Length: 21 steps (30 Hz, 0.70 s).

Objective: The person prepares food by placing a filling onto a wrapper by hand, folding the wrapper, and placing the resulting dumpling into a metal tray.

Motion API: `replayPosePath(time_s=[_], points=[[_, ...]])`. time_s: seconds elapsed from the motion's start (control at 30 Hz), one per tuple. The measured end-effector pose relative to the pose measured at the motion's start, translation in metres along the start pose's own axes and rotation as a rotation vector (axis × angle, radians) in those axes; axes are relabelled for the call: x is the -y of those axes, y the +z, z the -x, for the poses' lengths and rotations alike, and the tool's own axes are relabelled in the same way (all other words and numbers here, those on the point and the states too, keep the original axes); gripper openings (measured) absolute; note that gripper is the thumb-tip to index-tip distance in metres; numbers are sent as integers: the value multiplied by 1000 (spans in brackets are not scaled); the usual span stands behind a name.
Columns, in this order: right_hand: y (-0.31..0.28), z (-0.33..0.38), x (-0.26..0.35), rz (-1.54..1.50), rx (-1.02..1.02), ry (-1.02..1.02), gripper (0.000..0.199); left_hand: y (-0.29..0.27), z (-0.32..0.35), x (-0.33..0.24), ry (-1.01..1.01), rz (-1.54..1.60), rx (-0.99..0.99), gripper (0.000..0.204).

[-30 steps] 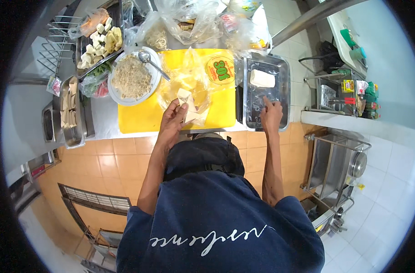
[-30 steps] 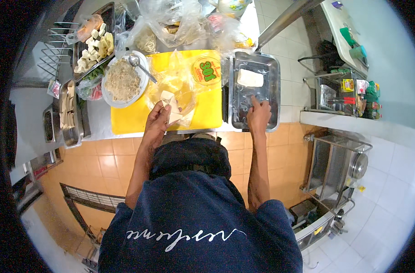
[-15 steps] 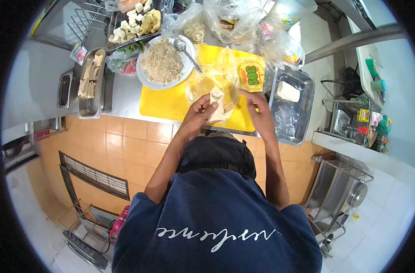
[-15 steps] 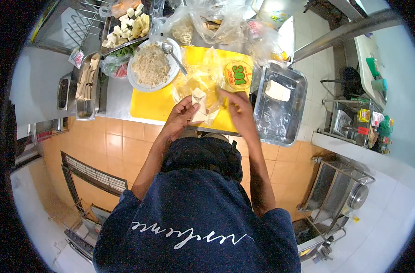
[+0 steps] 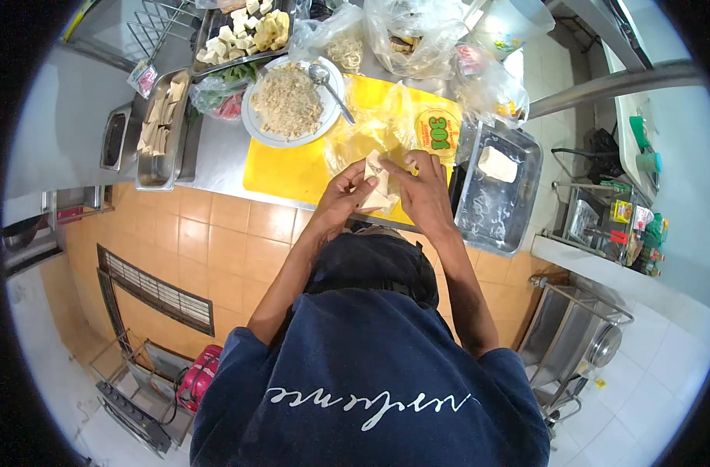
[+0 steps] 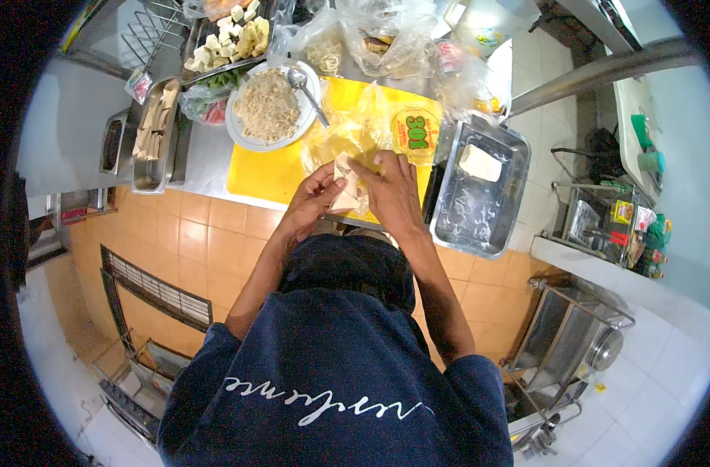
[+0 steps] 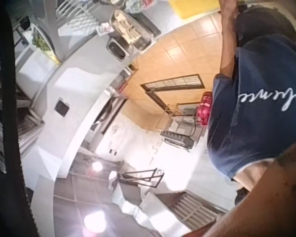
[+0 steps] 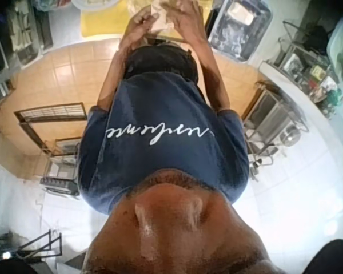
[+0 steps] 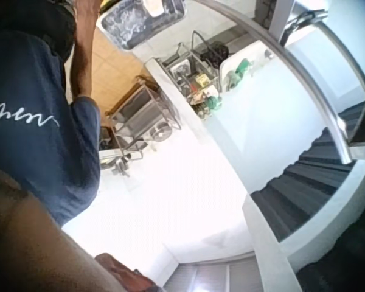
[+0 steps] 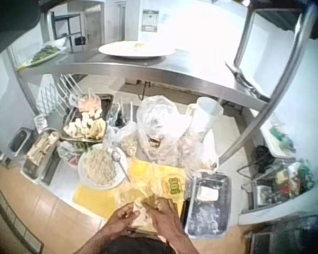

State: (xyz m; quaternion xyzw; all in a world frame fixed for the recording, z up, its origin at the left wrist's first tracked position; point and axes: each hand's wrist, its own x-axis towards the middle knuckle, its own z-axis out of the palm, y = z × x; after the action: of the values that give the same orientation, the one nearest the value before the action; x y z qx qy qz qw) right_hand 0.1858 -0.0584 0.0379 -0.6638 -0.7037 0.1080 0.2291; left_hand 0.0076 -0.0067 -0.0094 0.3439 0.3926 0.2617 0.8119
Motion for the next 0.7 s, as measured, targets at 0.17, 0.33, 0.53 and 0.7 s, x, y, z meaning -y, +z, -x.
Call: replayPosePath(time_s=[0.17,0.33,0.53,0.7], points=[[0,-1,-4,-54,-11,-24,54,3,1,-3,-33,-32,27,41],[0,-5,-4,-27,11,9,55,0,0,-2,-34,-45,53,42],[0,-3,-6,-57,-8,-10,51,6,6,-11,-40,-83,28,43],[-3,4,-16,-139,-21,-1,46,7,6,-13,-75,-89,-14,42]])
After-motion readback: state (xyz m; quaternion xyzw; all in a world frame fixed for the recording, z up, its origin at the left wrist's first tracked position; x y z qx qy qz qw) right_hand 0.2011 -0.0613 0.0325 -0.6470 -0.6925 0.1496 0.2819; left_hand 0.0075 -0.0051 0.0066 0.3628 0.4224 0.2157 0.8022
